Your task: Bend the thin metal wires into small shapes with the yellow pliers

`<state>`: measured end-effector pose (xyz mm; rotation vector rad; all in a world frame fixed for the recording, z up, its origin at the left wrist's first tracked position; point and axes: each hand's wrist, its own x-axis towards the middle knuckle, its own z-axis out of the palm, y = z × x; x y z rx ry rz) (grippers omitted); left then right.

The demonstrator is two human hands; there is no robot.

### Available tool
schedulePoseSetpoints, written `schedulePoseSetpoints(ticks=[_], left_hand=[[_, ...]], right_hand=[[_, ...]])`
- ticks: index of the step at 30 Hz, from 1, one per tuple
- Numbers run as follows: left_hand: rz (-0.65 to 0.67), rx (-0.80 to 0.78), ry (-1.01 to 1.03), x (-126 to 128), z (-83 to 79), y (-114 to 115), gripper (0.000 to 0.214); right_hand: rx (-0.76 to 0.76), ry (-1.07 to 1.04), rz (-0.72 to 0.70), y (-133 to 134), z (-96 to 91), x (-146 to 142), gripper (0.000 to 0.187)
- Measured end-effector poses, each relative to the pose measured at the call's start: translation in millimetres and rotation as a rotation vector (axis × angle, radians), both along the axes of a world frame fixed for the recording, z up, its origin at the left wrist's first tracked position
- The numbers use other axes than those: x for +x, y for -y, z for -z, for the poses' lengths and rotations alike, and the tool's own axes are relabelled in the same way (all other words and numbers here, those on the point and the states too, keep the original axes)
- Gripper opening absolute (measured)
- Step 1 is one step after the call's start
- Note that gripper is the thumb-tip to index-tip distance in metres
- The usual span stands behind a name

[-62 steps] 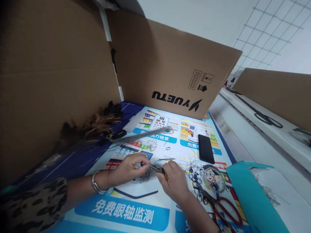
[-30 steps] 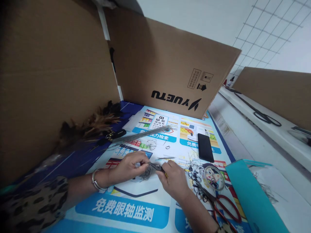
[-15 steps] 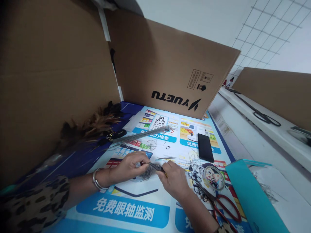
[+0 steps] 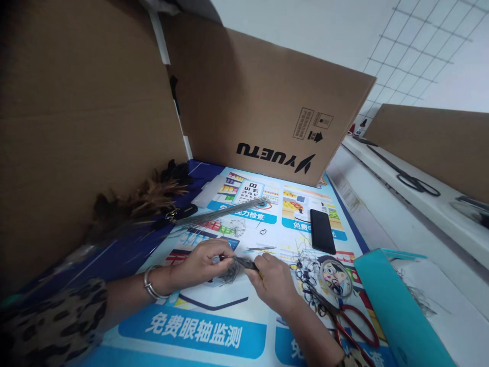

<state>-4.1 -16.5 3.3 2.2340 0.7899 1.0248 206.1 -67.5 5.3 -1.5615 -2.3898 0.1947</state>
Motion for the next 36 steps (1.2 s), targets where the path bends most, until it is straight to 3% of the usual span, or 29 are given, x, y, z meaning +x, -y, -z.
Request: schedulePoseSetpoints(ticks=[5, 11, 21, 28, 36], left_hand=[[-0.013, -0.067, 0.003, 0.9, -0.9, -0.3, 0.009], [-0.031, -0.273, 0.040, 2.3, -1.1, -1.9, 0.011], [-0.011, -0.781, 0.446, 6.9, -1.4, -6.9, 0.017], [0.069, -0.929, 0.529, 8.6, -3.3, -0.5, 0.017], [0.124, -0.978, 0.527, 8.6, -3.4, -0.3, 0.016]], right_hand=[[0.028, 0.004, 0.028, 0.6, 1.4, -0.8, 0.027], [0.089, -0.029, 0.082, -0.1, 7.4, -0.3, 0.022], [0.078, -0.135, 0.118, -2.7, 8.3, 2.7, 0.023], [0.087, -0.151, 0.111, -1.6, 6.7, 0.9, 0.023], [0.120, -0.129, 0.100, -1.6, 10.5, 1.7, 0.024]])
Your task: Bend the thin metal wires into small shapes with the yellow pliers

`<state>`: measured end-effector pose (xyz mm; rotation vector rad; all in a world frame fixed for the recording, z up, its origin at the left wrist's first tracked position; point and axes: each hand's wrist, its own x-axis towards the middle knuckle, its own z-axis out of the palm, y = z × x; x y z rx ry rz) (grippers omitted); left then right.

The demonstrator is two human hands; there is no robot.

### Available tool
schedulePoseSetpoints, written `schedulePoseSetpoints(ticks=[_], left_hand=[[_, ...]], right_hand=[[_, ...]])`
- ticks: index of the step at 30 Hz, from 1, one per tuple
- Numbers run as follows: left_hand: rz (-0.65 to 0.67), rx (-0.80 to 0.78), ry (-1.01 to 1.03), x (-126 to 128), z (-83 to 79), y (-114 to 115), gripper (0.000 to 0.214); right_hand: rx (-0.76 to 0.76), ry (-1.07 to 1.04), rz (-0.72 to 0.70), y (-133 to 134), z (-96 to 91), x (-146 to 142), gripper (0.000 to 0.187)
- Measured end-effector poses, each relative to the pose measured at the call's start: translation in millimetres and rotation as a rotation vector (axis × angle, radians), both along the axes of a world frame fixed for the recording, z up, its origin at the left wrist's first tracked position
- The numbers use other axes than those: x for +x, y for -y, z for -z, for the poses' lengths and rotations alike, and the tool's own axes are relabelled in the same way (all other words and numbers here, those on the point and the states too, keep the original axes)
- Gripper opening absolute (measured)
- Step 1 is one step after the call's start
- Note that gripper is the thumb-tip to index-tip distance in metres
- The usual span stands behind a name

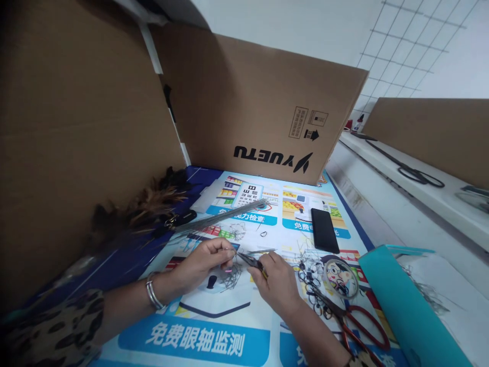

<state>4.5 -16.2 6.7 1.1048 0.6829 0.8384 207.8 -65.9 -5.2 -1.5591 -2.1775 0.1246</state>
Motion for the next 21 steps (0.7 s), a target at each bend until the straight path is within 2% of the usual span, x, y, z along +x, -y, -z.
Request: schedulePoseSetpoints(ticks=[7, 15, 17, 21], left_hand=[[0.032, 0.024, -0.010, -2.2, 3.3, -2.0, 0.014], [0.028, 0.091, -0.090, -2.6, -3.1, -0.3, 0.016], [0.010, 0.139, -0.150, -3.2, -3.3, -0.5, 0.016], [-0.058, 0.337, -0.296, -4.5, -4.6, -1.4, 0.016]], right_hand=[[0.010, 0.022, 0.001, -0.4, 0.6, 1.7, 0.025], [0.029, 0.054, -0.015, 0.7, -2.5, 1.0, 0.026], [0.042, 0.056, -0.012, 0.4, -1.9, 1.3, 0.027], [0.051, 0.076, 0.012, 0.5, -1.0, 1.3, 0.027]])
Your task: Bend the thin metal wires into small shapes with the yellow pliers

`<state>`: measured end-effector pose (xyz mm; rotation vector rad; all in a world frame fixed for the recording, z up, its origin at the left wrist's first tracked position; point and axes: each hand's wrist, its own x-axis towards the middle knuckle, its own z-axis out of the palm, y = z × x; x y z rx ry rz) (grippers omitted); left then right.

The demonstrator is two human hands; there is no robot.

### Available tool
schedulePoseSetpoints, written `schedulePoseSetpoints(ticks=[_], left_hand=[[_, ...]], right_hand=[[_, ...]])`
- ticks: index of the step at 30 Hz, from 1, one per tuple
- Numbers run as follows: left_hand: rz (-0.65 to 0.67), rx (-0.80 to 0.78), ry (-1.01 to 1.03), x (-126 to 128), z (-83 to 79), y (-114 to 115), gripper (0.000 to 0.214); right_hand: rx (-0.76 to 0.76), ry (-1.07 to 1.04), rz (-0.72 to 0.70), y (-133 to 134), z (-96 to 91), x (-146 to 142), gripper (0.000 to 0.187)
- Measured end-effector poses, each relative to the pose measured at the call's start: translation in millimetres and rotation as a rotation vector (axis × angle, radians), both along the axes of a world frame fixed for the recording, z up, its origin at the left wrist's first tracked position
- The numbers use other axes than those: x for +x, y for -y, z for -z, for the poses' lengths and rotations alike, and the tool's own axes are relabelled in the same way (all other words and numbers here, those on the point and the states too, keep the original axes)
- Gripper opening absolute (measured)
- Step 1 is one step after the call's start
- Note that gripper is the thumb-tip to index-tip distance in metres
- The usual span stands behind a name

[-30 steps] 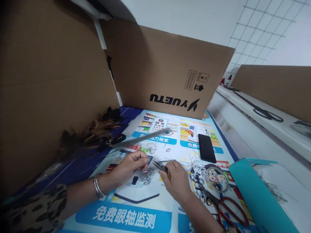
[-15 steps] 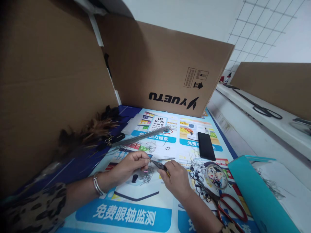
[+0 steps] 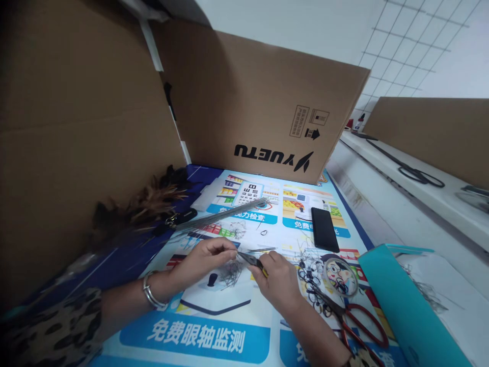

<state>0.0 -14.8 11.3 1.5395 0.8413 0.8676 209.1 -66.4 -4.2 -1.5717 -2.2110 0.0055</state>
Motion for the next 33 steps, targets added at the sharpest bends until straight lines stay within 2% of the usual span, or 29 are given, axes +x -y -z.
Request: schedulePoseSetpoints(ticks=[6, 9, 13, 16, 19, 33], left_hand=[[-0.025, 0.250, -0.197, -2.0, -7.7, -0.7, 0.018], [-0.012, 0.287, -0.238, -3.1, -9.1, -1.1, 0.018], [-0.032, 0.099, -0.140, -3.1, -5.4, -2.4, 0.020], [-0.088, -0.073, -0.034, -1.4, -1.6, -2.9, 0.023], [-0.141, -0.177, 0.046, 1.1, -0.2, -1.3, 0.025], [-0.127, -0.281, 0.130, 6.2, 4.0, 7.9, 0.025]], right_hand=[[0.000, 0.019, 0.026, 1.1, -0.5, -1.4, 0.028], [-0.004, 0.007, 0.023, 0.3, 0.4, -0.8, 0.027], [-0.010, -0.040, 0.029, -1.9, 1.9, 0.9, 0.024], [-0.007, -0.118, 0.047, -3.2, 1.4, 0.5, 0.023], [0.025, -0.200, 0.055, -2.9, -0.2, -2.7, 0.024], [0.097, -0.220, 0.007, 0.6, 0.2, -13.3, 0.034]])
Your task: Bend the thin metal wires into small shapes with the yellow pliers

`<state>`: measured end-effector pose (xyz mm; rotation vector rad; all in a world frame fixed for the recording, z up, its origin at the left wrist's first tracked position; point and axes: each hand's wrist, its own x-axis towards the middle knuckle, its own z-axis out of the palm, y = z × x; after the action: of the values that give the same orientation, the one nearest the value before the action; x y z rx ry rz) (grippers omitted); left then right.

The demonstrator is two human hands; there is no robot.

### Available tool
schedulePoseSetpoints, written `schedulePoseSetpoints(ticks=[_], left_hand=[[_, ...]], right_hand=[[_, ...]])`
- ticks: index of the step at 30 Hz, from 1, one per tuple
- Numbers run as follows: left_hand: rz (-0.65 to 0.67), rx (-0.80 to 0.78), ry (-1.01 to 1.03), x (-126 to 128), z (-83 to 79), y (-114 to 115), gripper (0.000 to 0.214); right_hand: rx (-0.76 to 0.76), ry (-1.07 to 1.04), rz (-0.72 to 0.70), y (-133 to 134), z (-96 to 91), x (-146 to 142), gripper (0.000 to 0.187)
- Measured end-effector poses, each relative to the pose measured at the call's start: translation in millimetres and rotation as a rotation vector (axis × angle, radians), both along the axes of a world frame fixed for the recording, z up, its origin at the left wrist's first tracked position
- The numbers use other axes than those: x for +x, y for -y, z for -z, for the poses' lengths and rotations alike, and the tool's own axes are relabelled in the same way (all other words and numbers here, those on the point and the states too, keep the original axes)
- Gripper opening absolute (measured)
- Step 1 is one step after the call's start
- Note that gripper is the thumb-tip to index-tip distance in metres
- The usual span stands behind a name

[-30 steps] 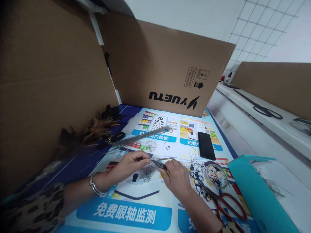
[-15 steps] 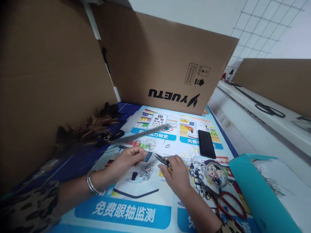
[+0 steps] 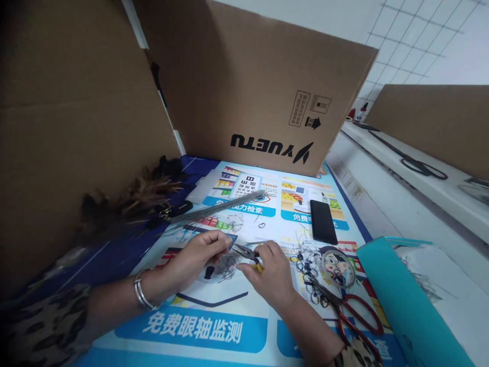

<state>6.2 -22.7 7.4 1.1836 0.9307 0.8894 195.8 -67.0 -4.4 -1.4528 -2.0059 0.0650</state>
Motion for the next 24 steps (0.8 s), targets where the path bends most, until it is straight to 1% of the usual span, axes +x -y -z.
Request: schedulePoseSetpoints(ticks=[5, 10, 16, 19, 24], left_hand=[[0.003, -0.004, 0.010, 0.4, -2.0, 1.3, 0.025], [0.003, -0.037, 0.015, 0.4, -2.2, 3.0, 0.023], [-0.051, -0.005, 0.008, 0.2, -2.0, 3.5, 0.025], [-0.065, -0.003, 0.008, 0.7, -1.6, 3.0, 0.026], [-0.043, -0.010, 0.012, 1.6, -1.6, 4.0, 0.024]], right_hand=[[0.033, 0.023, 0.006, -0.4, 0.8, 0.4, 0.033], [0.028, 0.031, 0.002, 0.1, -0.2, 0.4, 0.030], [0.018, 0.020, 0.004, 0.7, -2.0, 0.0, 0.024], [0.024, 0.018, -0.009, 1.1, -1.9, -0.5, 0.026], [0.013, 0.021, -0.014, 1.3, -2.1, -1.9, 0.032]])
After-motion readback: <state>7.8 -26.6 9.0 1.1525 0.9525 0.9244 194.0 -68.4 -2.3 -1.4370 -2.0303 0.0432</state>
